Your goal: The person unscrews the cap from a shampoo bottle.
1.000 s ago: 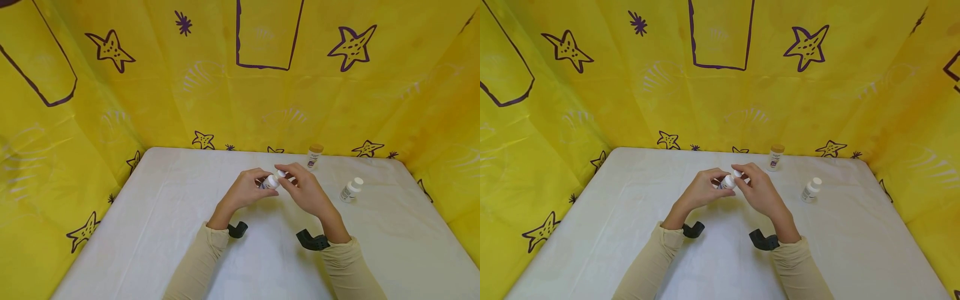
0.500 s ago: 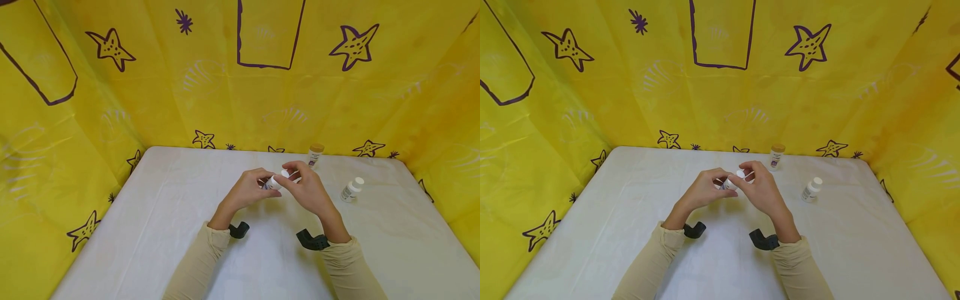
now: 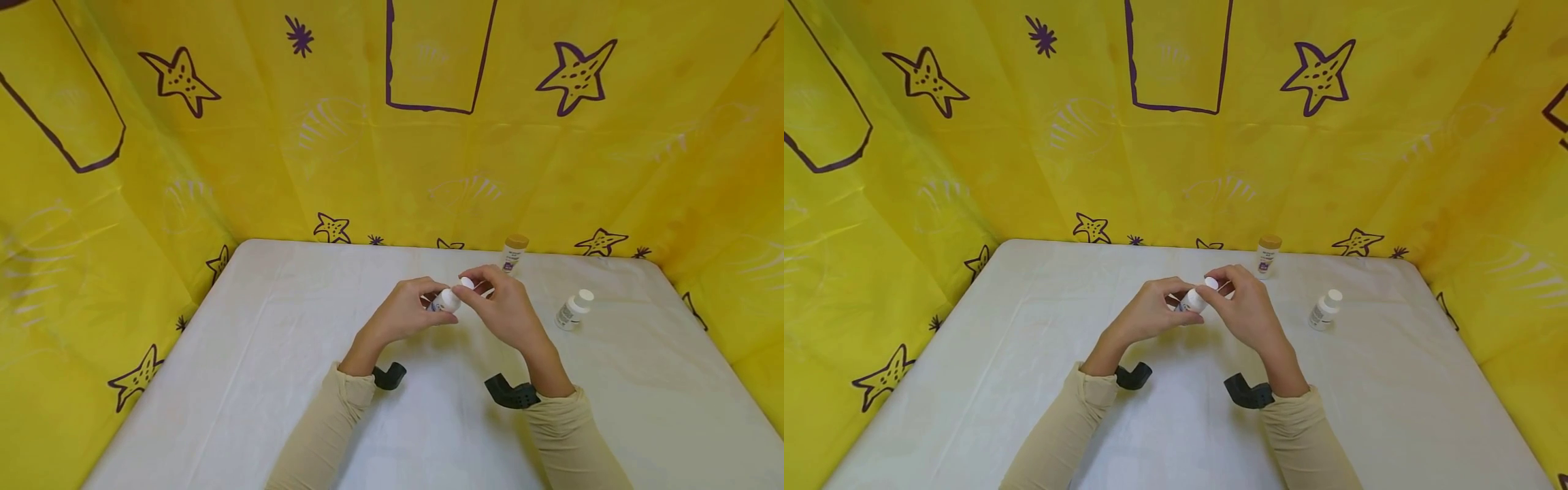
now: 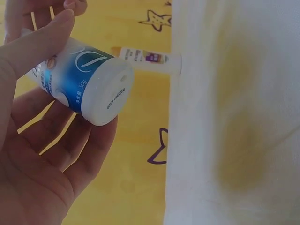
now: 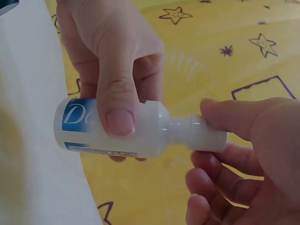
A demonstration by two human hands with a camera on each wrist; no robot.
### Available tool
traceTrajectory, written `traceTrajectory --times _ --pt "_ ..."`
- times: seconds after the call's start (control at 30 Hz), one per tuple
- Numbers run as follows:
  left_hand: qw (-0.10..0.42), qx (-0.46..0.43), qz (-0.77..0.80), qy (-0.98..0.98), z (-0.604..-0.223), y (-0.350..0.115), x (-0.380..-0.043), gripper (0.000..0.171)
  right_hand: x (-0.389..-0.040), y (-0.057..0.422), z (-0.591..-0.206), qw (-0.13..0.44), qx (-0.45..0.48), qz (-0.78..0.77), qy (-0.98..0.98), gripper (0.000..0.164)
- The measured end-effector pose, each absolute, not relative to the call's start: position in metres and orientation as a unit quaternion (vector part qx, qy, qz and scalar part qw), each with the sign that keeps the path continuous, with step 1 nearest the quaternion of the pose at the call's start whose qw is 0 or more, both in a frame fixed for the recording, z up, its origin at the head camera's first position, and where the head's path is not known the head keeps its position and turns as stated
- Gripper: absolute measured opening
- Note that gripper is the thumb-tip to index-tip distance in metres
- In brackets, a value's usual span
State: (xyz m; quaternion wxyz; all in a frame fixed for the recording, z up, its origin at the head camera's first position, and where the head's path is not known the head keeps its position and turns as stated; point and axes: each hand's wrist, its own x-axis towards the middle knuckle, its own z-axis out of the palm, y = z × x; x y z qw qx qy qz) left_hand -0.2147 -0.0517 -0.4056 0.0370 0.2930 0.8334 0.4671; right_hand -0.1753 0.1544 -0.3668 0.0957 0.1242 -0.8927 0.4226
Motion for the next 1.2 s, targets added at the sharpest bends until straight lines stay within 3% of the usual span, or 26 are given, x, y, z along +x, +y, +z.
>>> traceTrajectory --times 0.47,0.87,1.2 --pt "-0.015 0.229 0.501 0.835 -0.392 -0.074 -0.221 0.046 -0.176 0.147 -0.362 0.135 0.114 0.478 -0.860 0.028" --pt "-0.167 0.147 0.570 0.791 -0.395 -0.090 -0.230 0.043 -0.198 0.113 -0.367 0.077 0.142 0.517 -0.841 0.042" --pt "-0.226 0.056 0.581 0.780 -0.396 -0.114 -0.241 0.048 -0.232 0.082 -0.378 0.062 0.174 0.474 -0.861 0.035"
